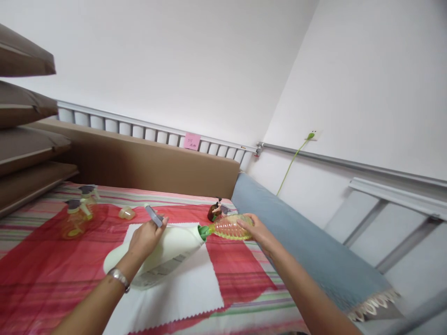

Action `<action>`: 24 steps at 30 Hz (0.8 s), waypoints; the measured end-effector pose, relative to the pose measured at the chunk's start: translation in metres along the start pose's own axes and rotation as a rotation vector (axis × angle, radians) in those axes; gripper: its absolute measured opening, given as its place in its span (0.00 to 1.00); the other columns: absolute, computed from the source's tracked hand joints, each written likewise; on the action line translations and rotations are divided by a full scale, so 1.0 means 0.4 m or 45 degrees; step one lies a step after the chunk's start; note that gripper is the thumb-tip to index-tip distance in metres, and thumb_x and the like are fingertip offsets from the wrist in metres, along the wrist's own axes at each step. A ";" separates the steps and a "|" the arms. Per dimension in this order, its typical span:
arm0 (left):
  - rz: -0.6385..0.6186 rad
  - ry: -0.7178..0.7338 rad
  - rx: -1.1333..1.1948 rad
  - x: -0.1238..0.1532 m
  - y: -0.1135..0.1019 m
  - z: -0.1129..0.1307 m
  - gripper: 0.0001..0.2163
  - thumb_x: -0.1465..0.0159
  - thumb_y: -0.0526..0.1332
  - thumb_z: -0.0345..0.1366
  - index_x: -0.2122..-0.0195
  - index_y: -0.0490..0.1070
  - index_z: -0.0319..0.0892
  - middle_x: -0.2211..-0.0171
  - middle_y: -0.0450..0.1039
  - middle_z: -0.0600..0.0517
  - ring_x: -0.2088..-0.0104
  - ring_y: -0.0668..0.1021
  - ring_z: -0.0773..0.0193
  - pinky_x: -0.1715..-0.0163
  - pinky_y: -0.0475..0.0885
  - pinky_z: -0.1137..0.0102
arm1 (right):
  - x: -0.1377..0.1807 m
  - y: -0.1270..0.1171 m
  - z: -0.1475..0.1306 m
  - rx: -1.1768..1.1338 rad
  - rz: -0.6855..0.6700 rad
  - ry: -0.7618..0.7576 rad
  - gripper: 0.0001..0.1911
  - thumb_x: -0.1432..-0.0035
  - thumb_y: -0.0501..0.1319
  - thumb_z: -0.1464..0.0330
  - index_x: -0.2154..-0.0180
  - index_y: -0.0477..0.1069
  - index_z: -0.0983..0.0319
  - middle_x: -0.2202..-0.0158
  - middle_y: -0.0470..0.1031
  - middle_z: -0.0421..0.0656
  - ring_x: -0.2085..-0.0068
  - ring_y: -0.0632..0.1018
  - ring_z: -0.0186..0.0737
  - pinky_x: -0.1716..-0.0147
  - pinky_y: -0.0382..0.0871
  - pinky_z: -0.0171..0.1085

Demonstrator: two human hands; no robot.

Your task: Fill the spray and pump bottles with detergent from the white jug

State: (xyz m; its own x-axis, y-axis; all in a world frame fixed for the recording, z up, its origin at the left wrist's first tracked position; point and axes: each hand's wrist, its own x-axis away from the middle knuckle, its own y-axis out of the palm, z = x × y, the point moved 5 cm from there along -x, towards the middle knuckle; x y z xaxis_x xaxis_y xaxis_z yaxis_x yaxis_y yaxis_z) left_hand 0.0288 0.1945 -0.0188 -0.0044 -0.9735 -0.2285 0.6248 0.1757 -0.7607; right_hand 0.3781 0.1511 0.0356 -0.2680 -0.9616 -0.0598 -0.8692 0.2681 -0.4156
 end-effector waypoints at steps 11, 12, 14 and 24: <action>0.013 0.062 -0.022 0.005 0.010 0.014 0.29 0.40 0.40 0.56 0.49 0.66 0.44 0.50 0.70 0.43 0.50 0.71 0.47 0.57 0.65 0.61 | 0.018 -0.008 -0.087 0.445 0.103 -0.103 0.30 0.61 0.63 0.51 0.58 0.63 0.59 0.68 0.73 0.42 0.66 0.75 0.45 0.68 0.67 0.40; 0.014 0.062 -0.014 0.006 0.010 0.014 0.29 0.40 0.40 0.56 0.49 0.66 0.44 0.50 0.70 0.43 0.49 0.71 0.47 0.56 0.65 0.61 | 0.023 -0.007 -0.101 0.481 0.101 -0.120 0.29 0.62 0.64 0.52 0.58 0.63 0.59 0.67 0.73 0.42 0.65 0.75 0.45 0.66 0.67 0.41; 0.017 0.058 0.000 0.007 0.010 0.013 0.29 0.40 0.40 0.56 0.49 0.66 0.44 0.50 0.70 0.43 0.49 0.71 0.47 0.56 0.65 0.61 | 0.035 -0.001 -0.132 0.535 0.090 -0.152 0.29 0.62 0.64 0.54 0.57 0.63 0.58 0.66 0.73 0.42 0.64 0.74 0.46 0.64 0.66 0.42; 0.007 0.029 0.048 0.017 -0.002 0.008 0.29 0.40 0.41 0.56 0.48 0.66 0.44 0.51 0.71 0.41 0.49 0.70 0.46 0.56 0.65 0.61 | 0.114 0.124 -0.274 0.972 -0.141 -1.004 0.34 0.58 0.66 0.60 0.48 0.61 0.54 0.52 0.66 0.45 0.51 0.67 0.47 0.51 0.60 0.45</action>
State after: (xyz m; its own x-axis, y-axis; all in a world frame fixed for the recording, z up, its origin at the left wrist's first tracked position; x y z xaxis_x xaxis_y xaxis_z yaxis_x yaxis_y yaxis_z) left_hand 0.0308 0.1873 -0.0179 -0.0183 -0.9688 -0.2470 0.6540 0.1753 -0.7359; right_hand 0.2772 0.1271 0.1115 0.3723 -0.8188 -0.4370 -0.3140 0.3320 -0.8895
